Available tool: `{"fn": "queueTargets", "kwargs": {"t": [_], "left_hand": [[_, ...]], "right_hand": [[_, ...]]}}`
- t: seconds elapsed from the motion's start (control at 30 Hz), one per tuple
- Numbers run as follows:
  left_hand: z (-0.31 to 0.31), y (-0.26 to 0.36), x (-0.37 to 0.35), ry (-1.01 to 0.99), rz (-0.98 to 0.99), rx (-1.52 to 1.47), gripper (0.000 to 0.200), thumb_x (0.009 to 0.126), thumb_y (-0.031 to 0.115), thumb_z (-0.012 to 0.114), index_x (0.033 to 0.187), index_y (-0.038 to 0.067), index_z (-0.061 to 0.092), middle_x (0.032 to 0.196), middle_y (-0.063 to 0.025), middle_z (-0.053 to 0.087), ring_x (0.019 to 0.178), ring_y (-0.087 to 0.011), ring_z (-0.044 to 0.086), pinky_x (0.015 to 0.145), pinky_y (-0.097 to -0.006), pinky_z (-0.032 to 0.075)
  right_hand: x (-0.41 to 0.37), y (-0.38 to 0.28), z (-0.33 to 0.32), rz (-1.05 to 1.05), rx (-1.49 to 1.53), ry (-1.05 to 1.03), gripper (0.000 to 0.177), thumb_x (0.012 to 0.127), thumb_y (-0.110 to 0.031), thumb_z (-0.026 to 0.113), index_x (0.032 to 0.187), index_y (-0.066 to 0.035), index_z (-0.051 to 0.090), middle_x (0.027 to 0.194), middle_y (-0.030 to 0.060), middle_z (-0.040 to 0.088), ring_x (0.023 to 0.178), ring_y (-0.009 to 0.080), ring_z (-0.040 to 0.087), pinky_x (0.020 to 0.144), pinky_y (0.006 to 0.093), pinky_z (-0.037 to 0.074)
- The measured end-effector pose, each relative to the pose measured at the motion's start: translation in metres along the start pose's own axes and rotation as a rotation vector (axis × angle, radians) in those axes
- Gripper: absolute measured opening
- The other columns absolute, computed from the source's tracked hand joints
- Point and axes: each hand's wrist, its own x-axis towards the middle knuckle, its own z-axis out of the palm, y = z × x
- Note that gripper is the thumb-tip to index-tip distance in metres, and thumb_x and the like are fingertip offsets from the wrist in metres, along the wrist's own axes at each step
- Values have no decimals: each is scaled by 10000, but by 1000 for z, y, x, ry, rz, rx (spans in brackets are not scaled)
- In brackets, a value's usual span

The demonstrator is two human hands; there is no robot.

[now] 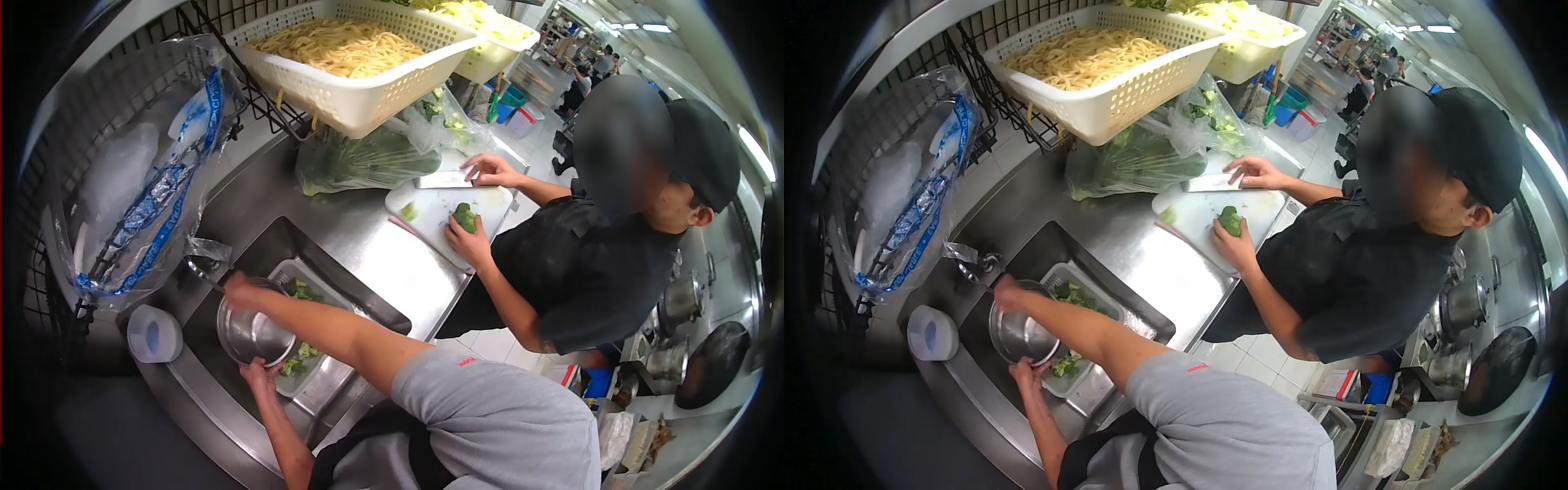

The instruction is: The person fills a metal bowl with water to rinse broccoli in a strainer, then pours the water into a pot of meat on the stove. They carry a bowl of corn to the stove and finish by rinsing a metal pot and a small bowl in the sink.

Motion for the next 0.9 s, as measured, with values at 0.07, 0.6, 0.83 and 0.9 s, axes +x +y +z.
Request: {"fn": "queueTargets", "kwargs": {"t": [0.07, 0.6, 0.83, 0.9], "left_hand": [[-21, -14, 18, 7, -114, -156, 328, 730, -80, 459, 1050, -141, 423, 1082, -308, 527, 803, -524, 632, 680, -634, 625], [-20, -16, 35, -103, -91, -120, 389, 725, -38, 480, 1107, -112, 490, 1093, -276, 573, 888, -493, 650, 677, -605, 630], [-80, -21, 65, -212, -249, 0, 445, 770, 13, 520, 1184, -139, 467, 1110, -279, 579, 814, -439, 671, 681, -573, 635], [-49, 15, 38, -339, -295, 179, 425, 856, 145, 573, 1191, -104, 496, 1037, -240, 619, 696, -379, 677, 649, -518, 635]], "right_hand": [[27, -17, 7, -8, 10, -35, 204, 937, -68, 529, 752, 10, 562, 632, 109, 550, 498, 225, 563, 401, 377, 457], [-99, -96, 38, -389, -1270, 54, 183, 753, -187, 702, 894, -73, 728, 846, 139, 734, 839, 280, 730, 717, 395, 590], [-231, 8, -34, -721, -1674, -128, 145, 736, -236, 679, 832, -130, 705, 749, 96, 656, 806, 271, 660, 1153, 575, 259], [-239, 9, -50, -835, -1705, -103, 117, 748, -232, 652, 781, -121, 676, 681, 63, 609, 744, 281, 641, 1059, 560, 386]]}}
